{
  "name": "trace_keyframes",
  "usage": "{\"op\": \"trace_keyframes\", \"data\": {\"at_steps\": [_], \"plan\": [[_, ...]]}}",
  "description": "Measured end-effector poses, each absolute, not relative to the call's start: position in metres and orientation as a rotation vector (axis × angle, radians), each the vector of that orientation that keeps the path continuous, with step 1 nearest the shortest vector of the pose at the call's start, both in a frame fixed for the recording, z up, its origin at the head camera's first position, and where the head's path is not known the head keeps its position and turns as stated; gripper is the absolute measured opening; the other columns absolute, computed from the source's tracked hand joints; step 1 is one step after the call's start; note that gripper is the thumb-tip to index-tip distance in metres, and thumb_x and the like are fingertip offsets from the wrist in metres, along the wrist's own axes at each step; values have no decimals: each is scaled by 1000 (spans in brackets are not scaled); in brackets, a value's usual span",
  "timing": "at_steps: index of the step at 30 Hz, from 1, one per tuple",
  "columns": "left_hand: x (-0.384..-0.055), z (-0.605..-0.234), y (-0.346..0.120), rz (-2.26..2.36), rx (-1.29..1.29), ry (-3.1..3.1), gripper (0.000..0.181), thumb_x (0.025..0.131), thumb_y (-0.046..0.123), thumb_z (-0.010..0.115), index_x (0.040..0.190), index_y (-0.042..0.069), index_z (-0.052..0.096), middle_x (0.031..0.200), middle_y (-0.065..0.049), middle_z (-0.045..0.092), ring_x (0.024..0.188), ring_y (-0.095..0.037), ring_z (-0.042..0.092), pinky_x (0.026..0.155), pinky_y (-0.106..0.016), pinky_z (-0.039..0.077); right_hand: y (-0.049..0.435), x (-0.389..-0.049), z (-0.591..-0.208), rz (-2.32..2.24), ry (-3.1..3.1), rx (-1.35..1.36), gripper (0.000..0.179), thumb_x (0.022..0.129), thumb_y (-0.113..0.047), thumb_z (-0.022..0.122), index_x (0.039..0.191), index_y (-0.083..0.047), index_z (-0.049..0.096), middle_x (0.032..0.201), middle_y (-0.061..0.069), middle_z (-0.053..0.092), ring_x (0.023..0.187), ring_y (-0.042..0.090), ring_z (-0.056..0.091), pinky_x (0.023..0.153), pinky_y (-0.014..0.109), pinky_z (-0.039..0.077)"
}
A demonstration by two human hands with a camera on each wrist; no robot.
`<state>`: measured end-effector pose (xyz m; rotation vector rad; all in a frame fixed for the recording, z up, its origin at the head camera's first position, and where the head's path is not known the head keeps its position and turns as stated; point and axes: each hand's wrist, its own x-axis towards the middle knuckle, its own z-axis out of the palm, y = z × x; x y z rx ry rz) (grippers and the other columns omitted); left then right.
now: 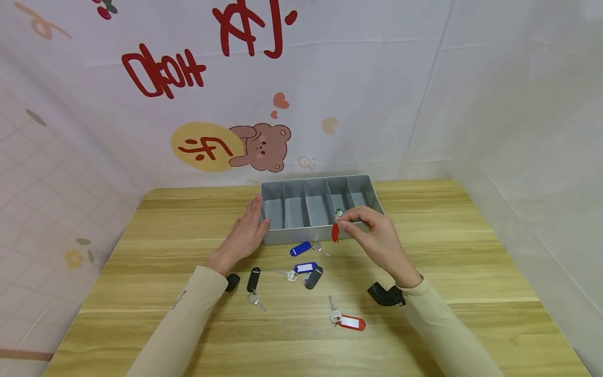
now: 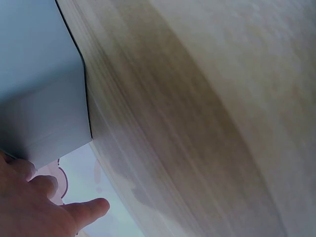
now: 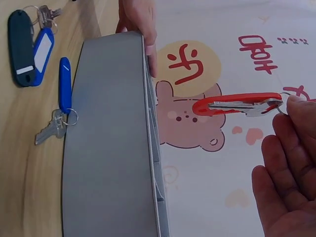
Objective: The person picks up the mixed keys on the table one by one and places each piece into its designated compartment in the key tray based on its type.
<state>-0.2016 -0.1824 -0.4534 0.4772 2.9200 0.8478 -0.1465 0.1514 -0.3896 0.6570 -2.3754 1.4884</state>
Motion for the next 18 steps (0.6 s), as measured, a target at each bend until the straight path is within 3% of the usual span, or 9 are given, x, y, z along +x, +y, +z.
{"op": "trace_keyframes", "data": {"at_steps": [8,18], "plan": [[-202,-452,-180,841,451,2912,70,112,36,32,166,4,0,174,-10,-1,159,-32,4,118,-70,19,138,-164,-386,1452,-2339,647,4,95,-12,77,98,-15,78,101,-4,75,93,13,63,78,23,48],[-201,-452,-180,821,451,2934,71,112,36,33,166,4,1,174,-11,0,159,-32,5,118,-70,19,126,-192,-393,1349,-2392,607,4,96,-14,76,100,-14,78,101,-4,74,90,13,64,73,32,48]]}}
